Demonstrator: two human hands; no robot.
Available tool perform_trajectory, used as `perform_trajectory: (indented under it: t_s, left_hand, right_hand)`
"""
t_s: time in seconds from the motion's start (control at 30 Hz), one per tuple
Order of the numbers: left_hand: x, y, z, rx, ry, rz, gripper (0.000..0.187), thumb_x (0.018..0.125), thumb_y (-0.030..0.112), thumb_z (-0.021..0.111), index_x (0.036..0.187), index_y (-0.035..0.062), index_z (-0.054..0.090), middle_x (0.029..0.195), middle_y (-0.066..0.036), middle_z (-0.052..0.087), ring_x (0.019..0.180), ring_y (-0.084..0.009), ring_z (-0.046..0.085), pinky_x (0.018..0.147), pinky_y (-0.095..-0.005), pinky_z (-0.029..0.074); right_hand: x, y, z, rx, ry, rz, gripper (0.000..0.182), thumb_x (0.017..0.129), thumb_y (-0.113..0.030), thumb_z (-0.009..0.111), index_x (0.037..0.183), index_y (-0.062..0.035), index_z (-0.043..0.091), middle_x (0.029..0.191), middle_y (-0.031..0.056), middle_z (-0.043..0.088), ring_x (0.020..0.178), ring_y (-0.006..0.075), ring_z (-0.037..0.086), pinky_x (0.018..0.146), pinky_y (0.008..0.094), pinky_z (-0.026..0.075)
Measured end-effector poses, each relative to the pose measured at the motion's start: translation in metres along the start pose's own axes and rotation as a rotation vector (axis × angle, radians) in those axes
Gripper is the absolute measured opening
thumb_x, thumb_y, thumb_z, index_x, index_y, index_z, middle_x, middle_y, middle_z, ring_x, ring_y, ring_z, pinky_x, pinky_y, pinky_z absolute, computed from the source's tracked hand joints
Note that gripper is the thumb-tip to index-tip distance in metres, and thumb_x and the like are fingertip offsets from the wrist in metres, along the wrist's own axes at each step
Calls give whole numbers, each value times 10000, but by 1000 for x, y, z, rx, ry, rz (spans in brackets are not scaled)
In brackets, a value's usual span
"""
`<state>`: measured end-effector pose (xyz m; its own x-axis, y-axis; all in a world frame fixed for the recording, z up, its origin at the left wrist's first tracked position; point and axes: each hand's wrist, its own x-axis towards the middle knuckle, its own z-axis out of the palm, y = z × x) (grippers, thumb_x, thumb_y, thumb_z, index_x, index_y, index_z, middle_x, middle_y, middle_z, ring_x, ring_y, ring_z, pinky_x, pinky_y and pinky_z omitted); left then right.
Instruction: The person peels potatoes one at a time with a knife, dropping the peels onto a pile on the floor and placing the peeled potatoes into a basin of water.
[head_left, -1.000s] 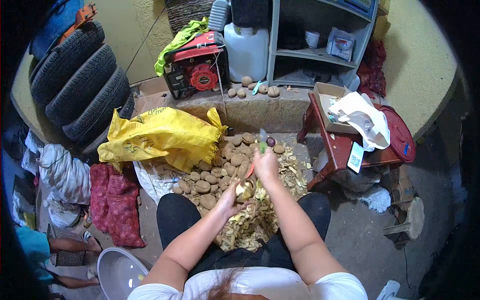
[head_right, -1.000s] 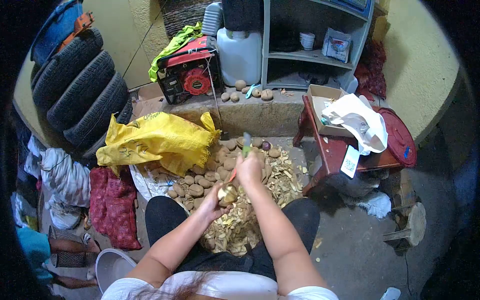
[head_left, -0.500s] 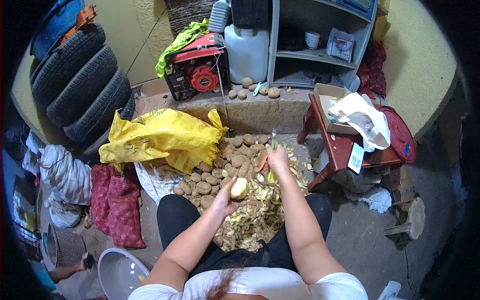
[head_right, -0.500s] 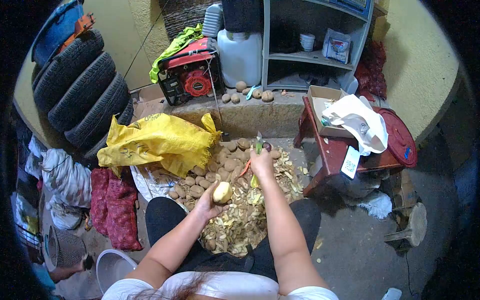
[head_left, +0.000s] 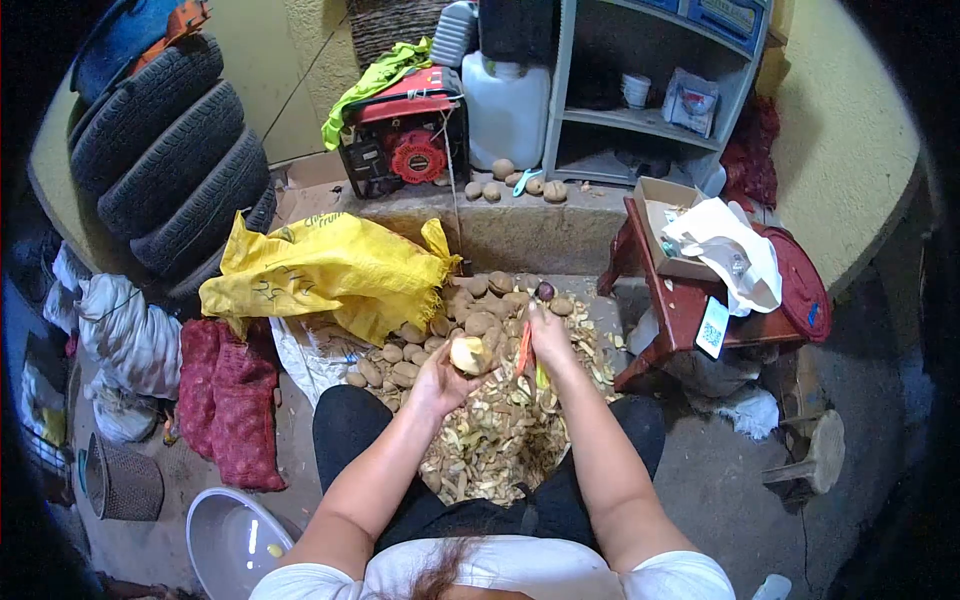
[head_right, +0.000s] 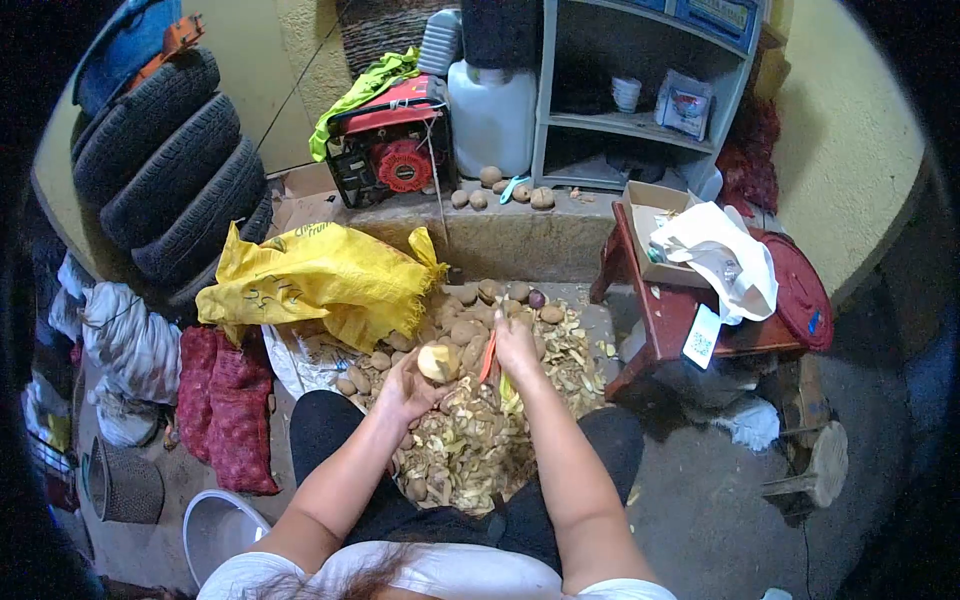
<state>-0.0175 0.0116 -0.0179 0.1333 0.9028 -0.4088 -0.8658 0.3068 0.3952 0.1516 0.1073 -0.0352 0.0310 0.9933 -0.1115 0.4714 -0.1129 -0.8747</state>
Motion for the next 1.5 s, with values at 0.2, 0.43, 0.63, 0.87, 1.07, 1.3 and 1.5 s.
perform_trajectory:
  t_s: [0.2, 0.43, 0.63, 0.87, 1.07, 1.3, 1.5]
  left_hand:
    - [1, 25, -4, -86, -27, 9, 452, 886, 312, 348, 1148, -56, 377, 1105, -268, 473, 995, -441, 485, 767, -444, 490]
    - [1, 27, -1, -99, -6, -6, 410, 875, 345, 387, 1124, 22, 416, 1082, -213, 511, 1000, -419, 487, 828, -475, 431]
    - [-10, 29, 5, -87, 11, 28, 377, 868, 294, 399, 1114, 8, 403, 1109, -236, 476, 1017, -445, 463, 841, -502, 420]
    - [-14, 29, 1, -5, -96, -31, 369, 835, 264, 477, 1128, 50, 416, 1102, -165, 504, 972, -381, 519, 906, -445, 384]
    - [-14, 19, 12, -127, -84, 0, 376, 824, 280, 511, 1086, 16, 451, 1120, -160, 492, 1043, -377, 467, 915, -484, 374]
    - [3, 15, -1, -155, -41, 122, 347, 775, 204, 588, 1054, 28, 481, 1049, -127, 526, 1003, -271, 482, 885, -450, 372]
    - [4, 13, -5, -77, -111, 201, 436, 734, 154, 636, 1107, 43, 441, 1060, -122, 521, 1018, -272, 482, 897, -464, 366]
  right_hand:
    - [-44, -18, -13, 611, -485, 135, 247, 843, -236, 507, 891, 4, 539, 741, 25, 544, 669, 129, 484, 631, 281, 413]
    - [-105, -25, -13, 336, -271, -102, 276, 828, -182, 530, 1013, 23, 521, 874, 55, 567, 784, 115, 511, 702, 250, 415]
    - [-180, -7, -61, 489, -319, -19, 193, 818, -128, 532, 955, 7, 522, 835, 40, 560, 765, 105, 517, 693, 243, 425]
    - [-177, 15, -117, 472, -77, -32, 166, 820, -140, 523, 906, 2, 519, 733, 66, 565, 657, 115, 533, 573, 260, 433]
    - [-132, -71, -55, -339, 37, -613, 159, 779, -180, 543, 847, -36, 538, 649, 118, 569, 566, 269, 570, 482, 371, 433]
    - [-94, -58, 4, -582, 121, -906, 244, 717, -158, 599, 932, -51, 556, 635, 85, 569, 568, 239, 566, 504, 340, 451]
    - [-87, -43, 13, -516, 128, -1008, 281, 728, -170, 572, 976, -37, 569, 625, 73, 547, 552, 222, 536, 500, 316, 440]
